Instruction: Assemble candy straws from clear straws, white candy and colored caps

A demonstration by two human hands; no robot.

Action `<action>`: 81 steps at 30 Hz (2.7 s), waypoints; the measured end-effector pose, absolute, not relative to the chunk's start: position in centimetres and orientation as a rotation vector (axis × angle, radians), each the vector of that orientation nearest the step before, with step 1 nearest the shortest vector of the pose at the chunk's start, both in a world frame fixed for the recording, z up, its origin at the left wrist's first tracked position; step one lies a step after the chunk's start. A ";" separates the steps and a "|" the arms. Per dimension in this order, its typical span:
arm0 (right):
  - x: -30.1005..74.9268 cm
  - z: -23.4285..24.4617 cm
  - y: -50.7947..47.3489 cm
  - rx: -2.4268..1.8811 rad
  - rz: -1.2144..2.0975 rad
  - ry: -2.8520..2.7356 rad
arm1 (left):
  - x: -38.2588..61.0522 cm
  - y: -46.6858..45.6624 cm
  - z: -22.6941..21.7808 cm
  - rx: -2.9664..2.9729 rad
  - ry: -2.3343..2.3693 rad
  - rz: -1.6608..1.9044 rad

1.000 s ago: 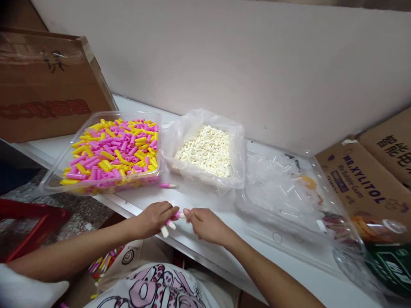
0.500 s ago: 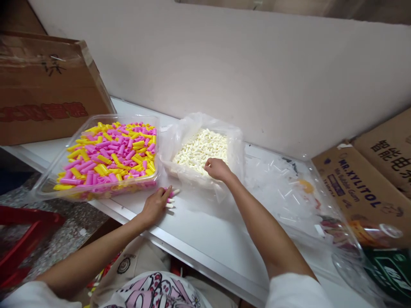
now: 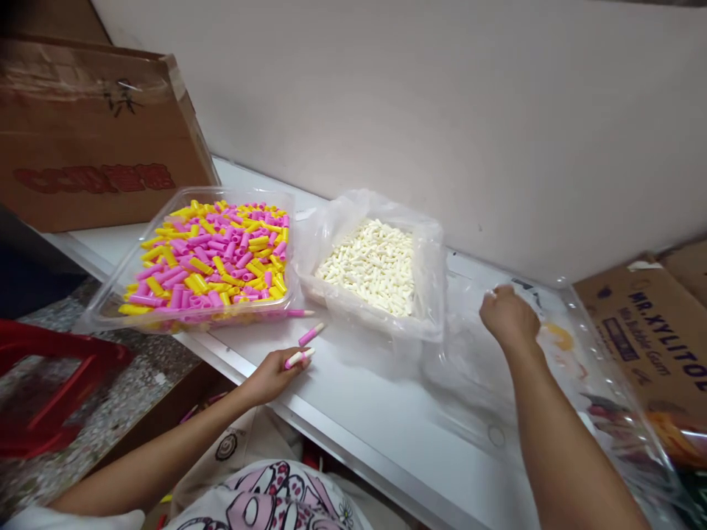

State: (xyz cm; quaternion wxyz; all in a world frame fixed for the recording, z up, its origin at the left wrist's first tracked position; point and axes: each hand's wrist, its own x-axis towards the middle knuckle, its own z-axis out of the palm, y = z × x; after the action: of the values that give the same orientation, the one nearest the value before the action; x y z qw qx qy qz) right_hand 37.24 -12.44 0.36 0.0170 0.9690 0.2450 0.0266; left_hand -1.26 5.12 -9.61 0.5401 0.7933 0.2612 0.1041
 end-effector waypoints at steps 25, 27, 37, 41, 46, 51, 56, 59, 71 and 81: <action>21.2 3.0 -12.0 2.953 -0.781 2.180 | 0.2 2.6 -2.6 1.396 0.536 0.085; 18.2 2.7 -11.1 2.762 -0.835 2.402 | 0.1 2.5 -1.9 1.356 0.494 0.087; 17.2 2.7 -10.5 2.595 -0.763 2.727 | -1.1 3.8 0.0 1.466 0.458 0.008; 16.3 2.5 -10.8 2.667 -0.689 2.690 | -1.2 3.5 0.8 1.596 0.388 -0.071; 14.9 2.1 -10.9 2.714 -0.722 2.685 | -1.3 3.1 1.2 2.141 0.201 0.157; 14.0 0.9 -10.3 2.881 -2.152 1.614 | -0.7 3.8 0.2 2.825 -0.177 0.315; 14.5 0.0 -10.7 2.544 -2.351 1.353 | -0.2 4.4 -3.4 2.962 -0.437 0.369; 17.6 1.1 -11.7 2.959 -1.171 1.745 | 0.7 4.7 -6.7 2.895 -0.100 0.352; 34.6 -3.5 -17.4 2.668 -0.565 1.101 | 0.7 5.4 -8.4 2.164 0.898 0.281; 34.6 -2.3 -18.4 2.999 -0.484 1.158 | -0.7 4.4 -6.9 1.726 0.620 0.096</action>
State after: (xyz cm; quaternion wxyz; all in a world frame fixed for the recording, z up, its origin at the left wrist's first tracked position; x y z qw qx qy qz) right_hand 34.63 -18.41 -2.28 -0.0548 0.9211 0.3557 -0.1485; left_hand -0.68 4.36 -6.91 0.6072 0.7467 0.2684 0.0416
